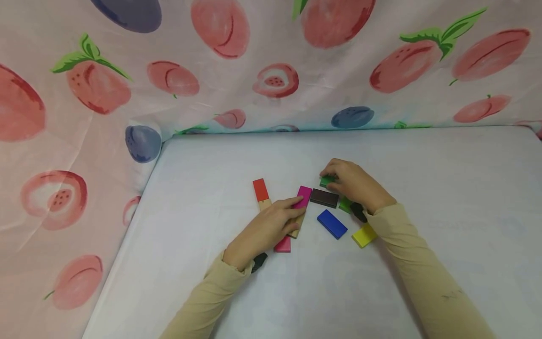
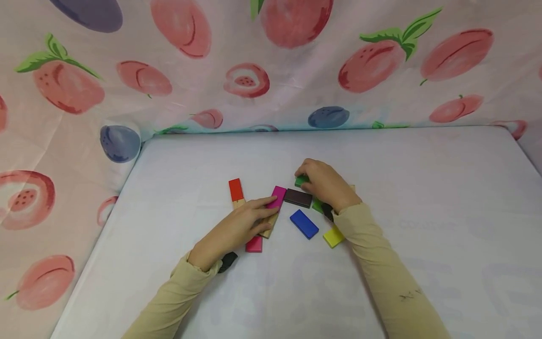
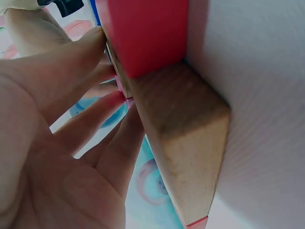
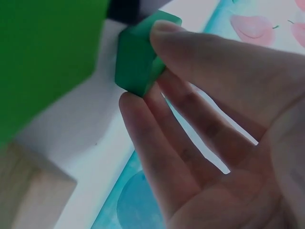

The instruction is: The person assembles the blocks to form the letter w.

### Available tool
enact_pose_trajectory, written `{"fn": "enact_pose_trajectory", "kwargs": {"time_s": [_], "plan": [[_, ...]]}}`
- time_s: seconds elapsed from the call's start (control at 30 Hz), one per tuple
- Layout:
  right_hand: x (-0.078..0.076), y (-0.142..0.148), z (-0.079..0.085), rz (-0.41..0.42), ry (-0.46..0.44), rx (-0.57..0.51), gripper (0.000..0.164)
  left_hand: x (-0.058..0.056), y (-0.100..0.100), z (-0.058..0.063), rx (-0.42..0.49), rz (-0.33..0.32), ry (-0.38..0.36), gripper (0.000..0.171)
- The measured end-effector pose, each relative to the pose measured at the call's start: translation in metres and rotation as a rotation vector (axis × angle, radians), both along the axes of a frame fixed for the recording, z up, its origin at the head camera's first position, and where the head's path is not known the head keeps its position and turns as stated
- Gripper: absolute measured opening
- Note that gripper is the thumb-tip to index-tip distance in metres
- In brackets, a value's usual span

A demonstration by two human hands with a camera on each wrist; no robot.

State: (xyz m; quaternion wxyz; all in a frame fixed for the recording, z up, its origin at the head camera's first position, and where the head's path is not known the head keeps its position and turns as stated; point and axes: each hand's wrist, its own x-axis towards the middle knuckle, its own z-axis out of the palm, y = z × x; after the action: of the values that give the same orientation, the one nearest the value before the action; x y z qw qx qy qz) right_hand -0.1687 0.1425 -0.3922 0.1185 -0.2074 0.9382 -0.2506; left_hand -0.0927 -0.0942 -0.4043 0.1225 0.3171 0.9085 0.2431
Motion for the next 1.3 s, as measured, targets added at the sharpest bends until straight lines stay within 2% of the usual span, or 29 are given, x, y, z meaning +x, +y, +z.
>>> {"fn": "enact_pose_trajectory", "kwargs": {"time_s": [0.27, 0.5, 1.3], "plan": [[-0.005, -0.009, -0.002, 0.062, 0.044, -0.026, 0.027, 0.001, -0.001, 0.000, 0.018, -0.007, 0.003, 0.043], [-0.006, -0.016, -0.002, 0.056, 0.026, -0.039, 0.028, 0.000, -0.001, 0.000, 0.020, -0.011, 0.006, 0.043], [-0.005, -0.025, -0.003, 0.108, 0.056, -0.058, 0.028, -0.001, -0.001, -0.001, 0.037, -0.025, 0.021, 0.042]]}}
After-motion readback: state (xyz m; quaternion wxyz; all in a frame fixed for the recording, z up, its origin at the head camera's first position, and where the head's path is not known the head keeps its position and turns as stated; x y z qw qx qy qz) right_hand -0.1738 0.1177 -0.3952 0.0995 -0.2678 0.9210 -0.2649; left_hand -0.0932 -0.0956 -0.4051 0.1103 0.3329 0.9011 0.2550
